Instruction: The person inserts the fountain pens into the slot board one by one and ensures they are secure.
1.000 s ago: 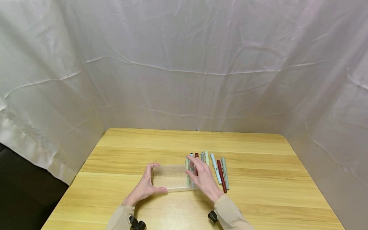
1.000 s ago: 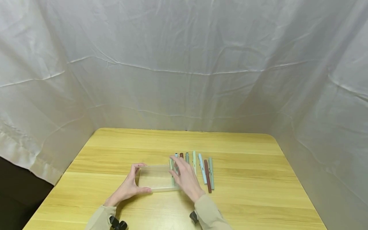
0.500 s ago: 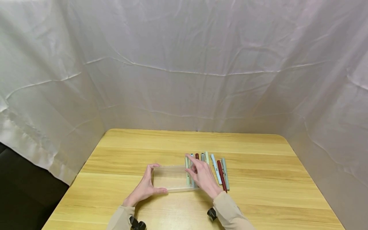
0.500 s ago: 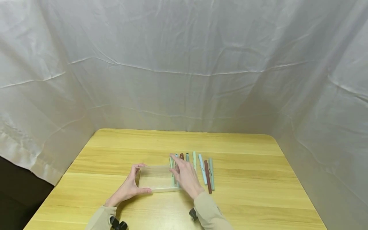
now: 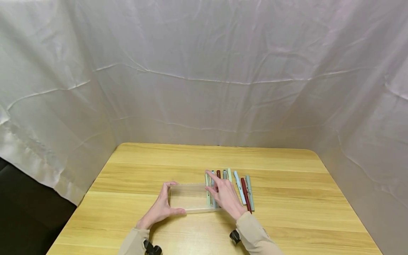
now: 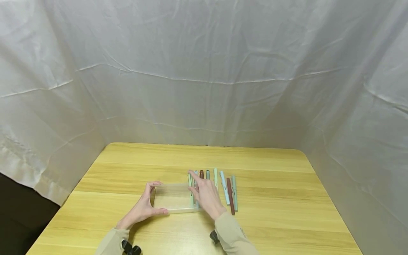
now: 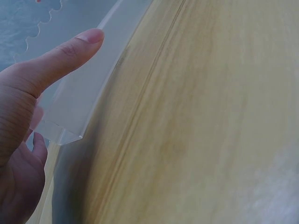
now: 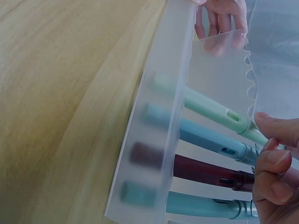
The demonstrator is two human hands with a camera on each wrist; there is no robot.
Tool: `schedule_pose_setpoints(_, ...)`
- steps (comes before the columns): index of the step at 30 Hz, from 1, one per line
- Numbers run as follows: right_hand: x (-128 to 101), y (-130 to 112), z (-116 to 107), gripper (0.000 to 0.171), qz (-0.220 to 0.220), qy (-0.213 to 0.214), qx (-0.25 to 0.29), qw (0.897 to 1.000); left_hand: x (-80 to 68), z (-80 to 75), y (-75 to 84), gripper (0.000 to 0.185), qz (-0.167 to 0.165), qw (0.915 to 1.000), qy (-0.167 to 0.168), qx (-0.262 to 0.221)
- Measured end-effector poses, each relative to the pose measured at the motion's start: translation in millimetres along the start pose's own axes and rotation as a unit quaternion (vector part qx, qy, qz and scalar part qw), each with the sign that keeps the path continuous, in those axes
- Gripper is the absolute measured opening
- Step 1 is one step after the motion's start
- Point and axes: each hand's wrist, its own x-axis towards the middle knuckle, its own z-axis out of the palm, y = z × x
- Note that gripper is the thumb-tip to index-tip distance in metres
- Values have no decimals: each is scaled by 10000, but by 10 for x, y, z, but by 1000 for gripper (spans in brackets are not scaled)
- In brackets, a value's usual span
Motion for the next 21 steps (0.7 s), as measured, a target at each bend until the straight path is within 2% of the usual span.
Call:
schedule_pose_setpoints(8,0,-5,4,58,32,-69,9,10000,3,-9,3,103,-115,9998,-101,-110)
schedule_pose_setpoints(17,2,0,6,58,-42,-67,-18,10000,-3,-13,-14,102,181,9998,-31,48)
schedule_pose_setpoints(21,1,2,8,57,-101,-79,15,9999,-1,-11,-13,102,136,9999,-22,24)
